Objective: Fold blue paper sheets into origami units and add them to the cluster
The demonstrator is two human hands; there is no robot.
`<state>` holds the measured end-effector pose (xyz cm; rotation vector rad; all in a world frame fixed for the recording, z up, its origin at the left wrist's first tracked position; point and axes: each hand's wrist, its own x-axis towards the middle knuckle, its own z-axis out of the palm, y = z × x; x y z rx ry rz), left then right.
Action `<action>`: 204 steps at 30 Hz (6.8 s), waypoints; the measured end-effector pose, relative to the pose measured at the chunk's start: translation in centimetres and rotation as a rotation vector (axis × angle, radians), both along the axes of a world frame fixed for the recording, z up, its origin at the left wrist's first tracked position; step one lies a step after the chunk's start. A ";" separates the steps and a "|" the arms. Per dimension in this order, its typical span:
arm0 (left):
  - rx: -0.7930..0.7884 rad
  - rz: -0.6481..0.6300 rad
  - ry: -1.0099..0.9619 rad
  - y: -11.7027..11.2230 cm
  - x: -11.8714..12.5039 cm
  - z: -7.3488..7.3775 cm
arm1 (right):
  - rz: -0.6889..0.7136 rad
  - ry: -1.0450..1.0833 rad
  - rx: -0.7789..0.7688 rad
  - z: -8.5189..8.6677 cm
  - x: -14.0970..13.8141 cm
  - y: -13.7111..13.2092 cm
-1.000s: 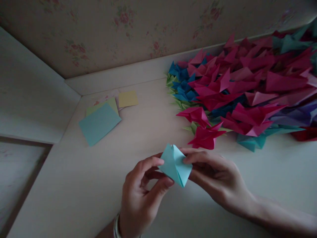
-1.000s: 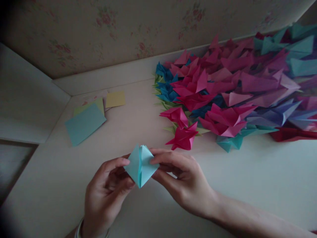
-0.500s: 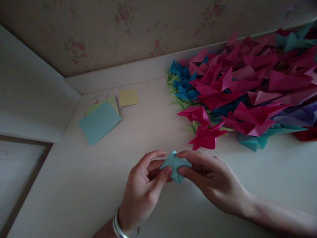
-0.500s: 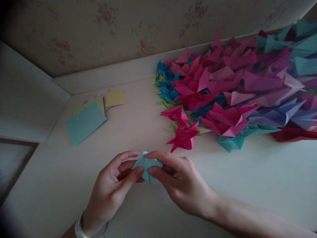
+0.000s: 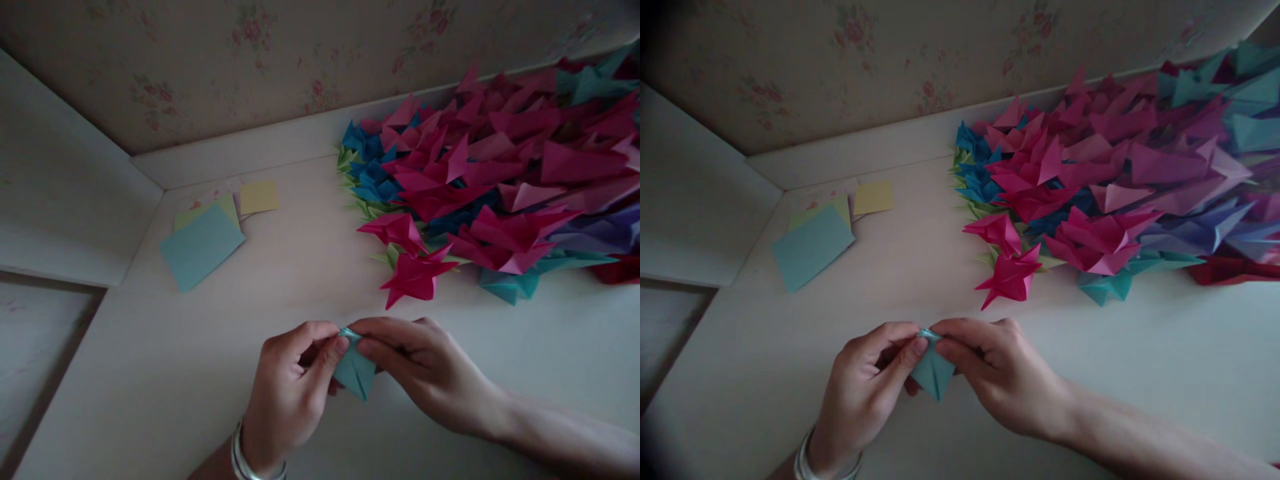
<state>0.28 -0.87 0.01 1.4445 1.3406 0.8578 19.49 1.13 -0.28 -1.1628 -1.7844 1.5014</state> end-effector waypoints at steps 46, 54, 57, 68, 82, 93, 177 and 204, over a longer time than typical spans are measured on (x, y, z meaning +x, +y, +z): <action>0.007 0.103 0.180 0.2 0.7 -0.8 | 0.027 0.180 -0.610 0.3 -1.2 -0.7; 0.057 0.026 -0.068 0.0 0.1 -1.2 | -0.148 0.369 -0.583 -0.3 -0.4 0.5; 0.140 -0.107 -0.028 0.2 -0.2 -1.0 | -0.165 0.407 -0.566 -0.4 0.0 0.8; 0.032 -0.027 -0.153 1.1 -0.8 -0.8 | -0.102 0.092 -0.002 -0.2 1.6 0.8; -0.198 -0.038 -0.402 2.3 -1.4 -1.2 | -0.088 0.104 0.304 -0.3 2.5 1.9; -0.015 0.061 -0.294 3.8 1.6 0.4 | -0.312 0.264 0.116 -1.3 2.3 2.4; -0.072 -0.055 -0.210 2.2 2.4 -1.0 | -0.251 0.298 -0.191 -0.4 1.2 2.1; 0.194 0.202 -0.061 1.7 2.5 -2.6 | -0.496 0.321 -0.126 -2.0 0.3 1.5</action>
